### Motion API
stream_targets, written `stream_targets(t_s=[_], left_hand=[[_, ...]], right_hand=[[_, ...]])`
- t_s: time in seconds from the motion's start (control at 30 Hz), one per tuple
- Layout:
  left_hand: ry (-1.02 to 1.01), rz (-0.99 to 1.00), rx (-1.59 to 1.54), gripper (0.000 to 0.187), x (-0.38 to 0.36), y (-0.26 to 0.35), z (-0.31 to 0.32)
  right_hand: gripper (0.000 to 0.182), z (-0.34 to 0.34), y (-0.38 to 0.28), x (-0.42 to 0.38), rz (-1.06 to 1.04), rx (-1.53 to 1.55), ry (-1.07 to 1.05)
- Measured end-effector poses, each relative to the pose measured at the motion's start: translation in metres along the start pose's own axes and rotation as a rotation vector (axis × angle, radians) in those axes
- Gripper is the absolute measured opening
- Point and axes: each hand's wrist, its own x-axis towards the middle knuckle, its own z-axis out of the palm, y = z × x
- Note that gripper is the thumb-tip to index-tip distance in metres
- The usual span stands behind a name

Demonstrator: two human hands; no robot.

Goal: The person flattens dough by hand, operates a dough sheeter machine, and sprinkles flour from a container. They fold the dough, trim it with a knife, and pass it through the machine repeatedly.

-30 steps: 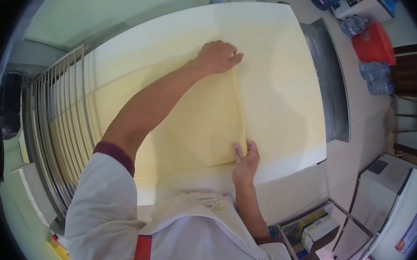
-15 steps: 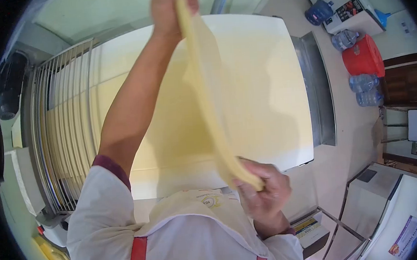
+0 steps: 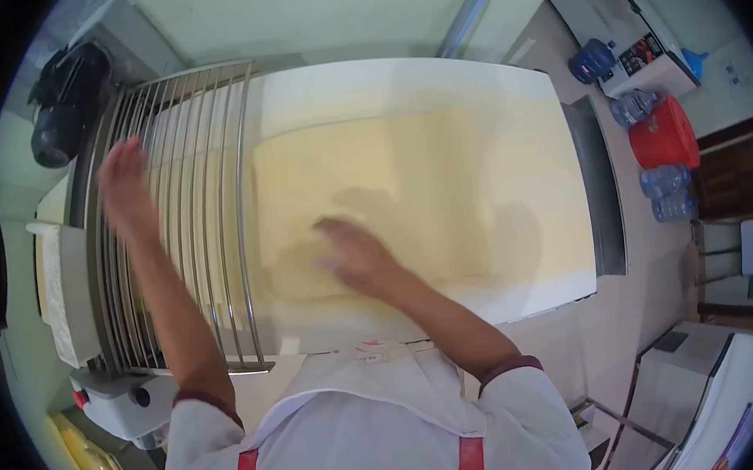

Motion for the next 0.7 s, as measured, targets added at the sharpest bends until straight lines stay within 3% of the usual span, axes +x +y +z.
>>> stream_targets(t_s=[0.03, 0.07, 0.1, 0.17, 0.2, 0.27, 0.3, 0.47, 0.6, 0.63, 0.7], left_hand=[[0.104, 0.004, 0.014, 0.044, -0.018, 0.028, -0.037], [0.233, 0.045, 0.277, 0.045, -0.04, 0.058, -0.076], [0.335, 0.107, 0.48, 0.047, -0.06, 0.089, -0.108], [0.427, 0.145, 1.064, 0.044, -0.096, 0.156, -0.164], [0.471, 0.121, 1.346, 0.043, -0.112, 0.183, -0.189], [0.561, -0.123, 1.668, 0.04, -0.138, 0.219, -0.268], [0.472, -0.179, 1.826, 0.04, -0.153, 0.229, -0.337], [0.336, -0.232, 1.925, 0.042, -0.166, 0.234, -0.342], [0.519, -0.261, 1.826, 0.041, -0.165, 0.226, -0.283], [0.475, 0.091, 1.867, 0.04, -0.171, 0.212, -0.268], [0.31, 0.336, 1.782, 0.041, -0.178, 0.17, -0.179]], right_hand=[[0.053, -0.004, 0.032, -0.005, -0.098, -0.139, 0.094], [0.054, -0.015, 0.051, -0.01, -0.058, -0.331, 0.116], [0.061, -0.03, 0.053, -0.013, 0.128, -0.443, 0.033], [0.067, -0.045, 0.079, -0.028, 0.186, -0.693, 0.047], [0.069, -0.051, 0.089, -0.035, 0.225, -0.754, 0.024], [0.068, -0.068, 0.097, -0.045, 0.266, -0.825, 0.011], [0.066, -0.077, 0.099, -0.048, 0.309, -0.826, 0.008], [0.058, -0.124, 0.129, -0.085, 0.39, -0.919, 0.048], [0.057, -0.144, 0.144, -0.091, 0.363, -0.894, 0.093], [0.057, -0.146, 0.145, -0.09, 0.36, -0.89, 0.096], [0.058, -0.155, 0.156, -0.089, 0.302, -0.839, 0.128]])
